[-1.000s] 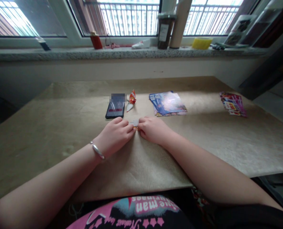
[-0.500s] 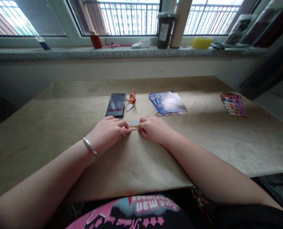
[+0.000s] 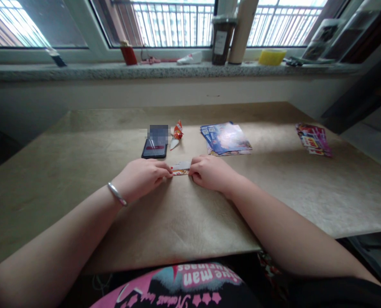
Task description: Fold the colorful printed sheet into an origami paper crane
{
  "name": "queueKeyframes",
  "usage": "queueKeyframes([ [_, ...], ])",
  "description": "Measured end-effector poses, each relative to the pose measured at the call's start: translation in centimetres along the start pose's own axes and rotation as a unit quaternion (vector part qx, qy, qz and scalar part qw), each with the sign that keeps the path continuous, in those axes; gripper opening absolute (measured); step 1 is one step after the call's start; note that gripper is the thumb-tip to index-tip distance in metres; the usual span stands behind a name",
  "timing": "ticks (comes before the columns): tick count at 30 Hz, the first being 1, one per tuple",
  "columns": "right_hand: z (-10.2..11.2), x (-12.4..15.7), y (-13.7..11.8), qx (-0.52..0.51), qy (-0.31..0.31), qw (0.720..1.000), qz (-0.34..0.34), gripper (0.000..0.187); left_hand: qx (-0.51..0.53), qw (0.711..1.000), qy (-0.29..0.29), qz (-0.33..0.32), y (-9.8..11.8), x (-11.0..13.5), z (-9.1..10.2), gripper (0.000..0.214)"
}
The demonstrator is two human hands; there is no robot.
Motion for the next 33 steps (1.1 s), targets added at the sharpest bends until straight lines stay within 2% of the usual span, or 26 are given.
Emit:
queueKeyframes([
  [5, 0.9, 0.3, 0.1, 0.01, -0.023, 0.999, -0.021, 0.023, -0.028, 0.999, 0.017, -0.009, 0.8, -0.1, 0.2, 0.021],
  [10, 1.3, 0.7, 0.6, -0.011, -0.027, 0.999, -0.026, 0.022, -0.01, 1.0, 0.028, 0.006, 0.7, -0.2, -0.1, 0.022],
  [15, 1.2, 0.7, 0.7, -0.019, -0.031, 0.999, -0.026, 0.02, 0.024, 0.999, 0.035, -0.01, 0.3, -0.2, -0.4, 0.025],
  [22, 1.0, 0.5, 0.6, -0.018, -0.014, 0.999, -0.037, 0.016, 0.001, 0.999, 0.046, -0.006, 1.1, -0.3, -0.5, 0.025],
  [30, 0.1, 0.3, 0.3, -0.026, 0.012, 1.0, -0.002, 0.024, 0.03, 0.999, 0.026, 0.002, 1.1, -0.2, -0.5, 0.026],
  [33, 0.1, 0.1, 0.1, -0.018, 0.01, 1.0, -0.017, 0.022, 0.016, 0.999, 0.031, -0.004, 1.3, -0.3, -0.5, 0.024],
])
Point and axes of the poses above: each hand's wrist, its own x-axis away from the middle knuckle, its own z-axis out of the back of the hand, y = z × x, the point moved 2 cm from there along -x, towards the middle knuckle, and after that the axes turned 5 degrees about z, right-handed, at the moved point
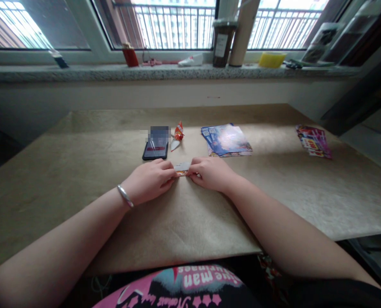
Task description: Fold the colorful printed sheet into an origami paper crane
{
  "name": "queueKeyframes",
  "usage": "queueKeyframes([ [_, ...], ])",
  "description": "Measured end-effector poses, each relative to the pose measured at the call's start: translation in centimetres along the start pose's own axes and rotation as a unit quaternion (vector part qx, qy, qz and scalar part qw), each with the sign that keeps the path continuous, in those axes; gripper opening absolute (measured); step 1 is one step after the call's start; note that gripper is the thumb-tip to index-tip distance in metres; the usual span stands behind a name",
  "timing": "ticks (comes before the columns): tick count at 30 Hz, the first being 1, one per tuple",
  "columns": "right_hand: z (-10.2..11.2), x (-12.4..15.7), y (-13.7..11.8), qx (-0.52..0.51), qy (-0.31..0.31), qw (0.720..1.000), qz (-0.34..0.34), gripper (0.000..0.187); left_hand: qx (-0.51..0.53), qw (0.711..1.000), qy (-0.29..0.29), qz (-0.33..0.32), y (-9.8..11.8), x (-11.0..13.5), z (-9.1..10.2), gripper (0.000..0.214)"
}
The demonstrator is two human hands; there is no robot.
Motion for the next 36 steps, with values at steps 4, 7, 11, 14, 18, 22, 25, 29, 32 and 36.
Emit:
queueKeyframes([
  [4, 0.3, -0.1, -0.1, 0.005, -0.001, 1.0, -0.018, 0.021, -0.008, 0.999, 0.02, -0.026, 0.2, 0.0, -0.2, 0.026],
  [7, 0.5, 0.0, -0.1, 0.008, -0.003, 1.0, -0.018, 0.021, 0.001, 0.999, 0.026, -0.038, 0.1, 0.1, -0.5, 0.029],
  [11, 0.3, -0.1, 0.0, 0.007, 0.018, 1.0, 0.002, 0.02, 0.007, 0.999, 0.03, -0.033, 0.0, 0.2, -0.6, 0.031],
  [14, 0.0, -0.3, 0.1, -0.002, 0.069, 0.998, 0.01, 0.019, 0.004, 0.999, 0.028, -0.034, 0.1, 0.2, -0.7, 0.03],
  [18, -0.6, -0.6, 0.5, -0.038, 0.101, 0.994, -0.01, 0.026, 0.004, 0.999, 0.036, -0.037, 0.2, 0.0, -0.8, 0.028],
  [22, -1.0, -0.7, 0.7, -0.049, 0.067, 0.996, 0.01, 0.031, 0.007, 0.998, 0.043, -0.038, 0.1, -0.1, -0.9, 0.027],
  [25, -0.7, -0.6, 0.8, -0.052, 0.072, 0.996, -0.004, 0.026, 0.005, 0.998, 0.056, -0.038, 0.0, -0.1, -0.8, 0.025],
  [29, -0.5, -0.4, 1.0, -0.041, 0.09, 0.995, -0.026, 0.019, 0.002, 0.996, 0.069, -0.055, 0.0, -0.1, -0.8, 0.022],
  [32, -0.7, -0.4, 1.0, -0.051, 0.086, 0.995, -0.028, 0.014, -0.001, 0.996, 0.07, -0.057, -0.1, -0.1, -0.9, 0.022],
  [36, -0.9, -0.7, 0.8, -0.08, 0.099, 0.992, 0.002, 0.02, -0.008, 0.996, 0.073, -0.058, -0.1, -0.2, -1.0, 0.022],
])
Point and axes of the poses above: each hand's wrist, its own x-axis away from the middle knuckle, its own z-axis out of the back of the hand, y = z × x, the point moved 2 cm from there along -x, towards the middle knuckle, and after that the axes turned 5 degrees about z, right-handed, at the moved point
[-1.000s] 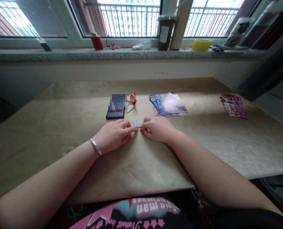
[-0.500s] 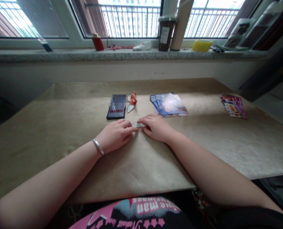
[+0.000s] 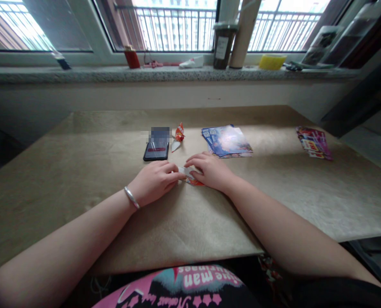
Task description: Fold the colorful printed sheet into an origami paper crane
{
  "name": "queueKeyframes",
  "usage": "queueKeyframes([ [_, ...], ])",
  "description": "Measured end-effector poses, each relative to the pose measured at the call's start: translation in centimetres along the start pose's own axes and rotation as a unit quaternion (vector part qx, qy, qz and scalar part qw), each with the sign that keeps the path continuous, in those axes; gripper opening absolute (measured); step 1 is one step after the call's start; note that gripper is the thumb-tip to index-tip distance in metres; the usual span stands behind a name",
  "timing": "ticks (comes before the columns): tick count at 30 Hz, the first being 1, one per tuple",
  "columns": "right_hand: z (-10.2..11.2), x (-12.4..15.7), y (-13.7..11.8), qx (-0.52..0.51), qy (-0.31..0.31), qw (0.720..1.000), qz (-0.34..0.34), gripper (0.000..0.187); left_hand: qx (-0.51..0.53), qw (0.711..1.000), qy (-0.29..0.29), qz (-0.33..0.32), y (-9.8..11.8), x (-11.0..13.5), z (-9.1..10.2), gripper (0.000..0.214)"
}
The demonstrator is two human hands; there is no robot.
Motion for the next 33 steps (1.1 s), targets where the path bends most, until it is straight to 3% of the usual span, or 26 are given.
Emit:
queueKeyframes([
  [5, -0.3, -0.2, -0.2, -0.017, -0.021, 1.0, 0.002, 0.02, 0.002, 1.0, -0.002, 0.008, -0.1, 0.0, -0.1, 0.024],
  [12, -0.5, 0.0, 0.1, -0.11, -0.022, 0.989, -0.096, 0.012, 0.043, 0.999, 0.003, 0.008, -0.3, 0.2, -0.4, 0.026],
  [21, -1.1, -0.1, -0.5, -0.093, 0.012, 0.983, -0.16, 0.012, 0.069, 0.997, -0.002, 0.023, 0.0, 0.1, -0.4, 0.026],
  [25, -0.8, -0.1, -0.6, -0.056, -0.022, 0.988, -0.142, 0.013, 0.082, 0.996, -0.003, 0.024, 0.1, 0.1, -0.5, 0.026],
  [33, 0.3, 0.4, 0.4, -0.124, -0.09, 0.977, -0.151, 0.022, 0.108, 0.993, -0.027, 0.042, 0.4, 0.0, 0.0, 0.033],
])
Point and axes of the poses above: each hand's wrist, its own x-axis away from the middle knuckle, its own z-axis out of the back of the hand, y = z × x, the point moved 2 cm from there along -x, towards the middle knuckle, and after that the axes turned 5 degrees about z, right-handed, at the moved point
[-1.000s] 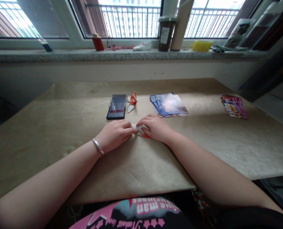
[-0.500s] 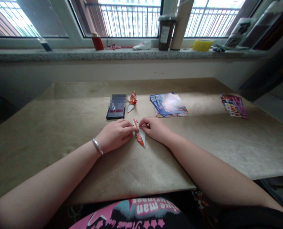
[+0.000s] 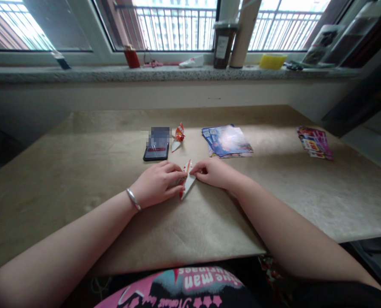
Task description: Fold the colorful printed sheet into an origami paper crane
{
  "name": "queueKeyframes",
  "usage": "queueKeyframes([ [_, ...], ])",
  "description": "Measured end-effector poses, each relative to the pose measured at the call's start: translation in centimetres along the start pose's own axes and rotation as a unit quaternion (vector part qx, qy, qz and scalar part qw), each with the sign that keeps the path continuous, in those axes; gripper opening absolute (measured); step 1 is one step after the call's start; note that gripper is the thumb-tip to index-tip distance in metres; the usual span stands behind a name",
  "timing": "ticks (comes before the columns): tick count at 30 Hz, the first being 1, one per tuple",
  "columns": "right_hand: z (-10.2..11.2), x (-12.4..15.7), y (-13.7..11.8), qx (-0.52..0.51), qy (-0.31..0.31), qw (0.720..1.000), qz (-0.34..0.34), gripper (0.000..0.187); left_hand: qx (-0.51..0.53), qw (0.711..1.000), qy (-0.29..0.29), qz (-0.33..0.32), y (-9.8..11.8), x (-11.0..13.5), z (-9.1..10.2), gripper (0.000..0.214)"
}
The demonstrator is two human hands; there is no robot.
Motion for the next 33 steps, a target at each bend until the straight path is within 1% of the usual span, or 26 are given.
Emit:
queueKeyframes([
  [4, 0.1, 0.1, -0.4, -0.024, -0.046, 0.997, 0.058, 0.023, -0.007, 1.0, -0.01, -0.004, 0.6, 0.1, 0.1, 0.051],
  [5, 0.2, 0.1, -0.6, -0.025, -0.05, 0.996, 0.075, 0.022, -0.009, 1.0, -0.008, -0.005, 0.8, 0.2, 0.1, 0.052],
  [10, 0.3, 0.2, -0.7, 0.023, -0.016, 0.991, 0.129, 0.019, 0.0, 1.0, 0.012, 0.006, 0.6, 0.1, -0.1, 0.033],
  [13, 0.3, 0.2, -0.6, 0.055, 0.011, 0.986, 0.156, 0.018, -0.001, 1.0, 0.024, 0.016, 0.1, 0.0, -0.2, 0.026],
  [15, 0.3, 0.2, -0.5, 0.077, 0.027, 0.982, 0.168, 0.018, 0.0, 0.999, 0.036, 0.011, -0.2, -0.1, -0.3, 0.023],
  [19, 0.0, 0.2, -0.5, 0.111, 0.037, 0.977, 0.177, 0.015, -0.001, 0.999, 0.051, -0.006, -0.7, -0.1, -0.6, 0.024],
  [23, -0.2, 0.1, -0.8, 0.128, 0.037, 0.975, 0.179, 0.012, -0.027, 0.998, 0.061, -0.01, -0.7, 0.0, -0.4, 0.024],
  [26, -0.2, 0.1, -1.2, 0.161, 0.031, 0.97, 0.18, 0.013, -0.057, 0.997, 0.048, -0.007, -0.4, -0.1, -0.1, 0.019],
  [30, -0.2, 0.3, -2.0, 0.215, 0.013, 0.961, 0.172, 0.018, -0.079, 0.997, 0.021, -0.006, -0.1, -0.3, -0.1, 0.019],
  [33, -0.3, 0.4, -2.5, 0.253, 0.014, 0.954, 0.16, 0.018, -0.074, 0.997, 0.024, -0.001, -0.1, -0.3, -0.3, 0.02],
])
Point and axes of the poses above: each hand's wrist, its own x-axis away from the middle knuckle, its own z-axis out of the back of the hand, y = z × x, the point moved 2 cm from there along -x, towards the middle knuckle, and after that the axes turned 5 degrees about z, right-handed, at the moved point
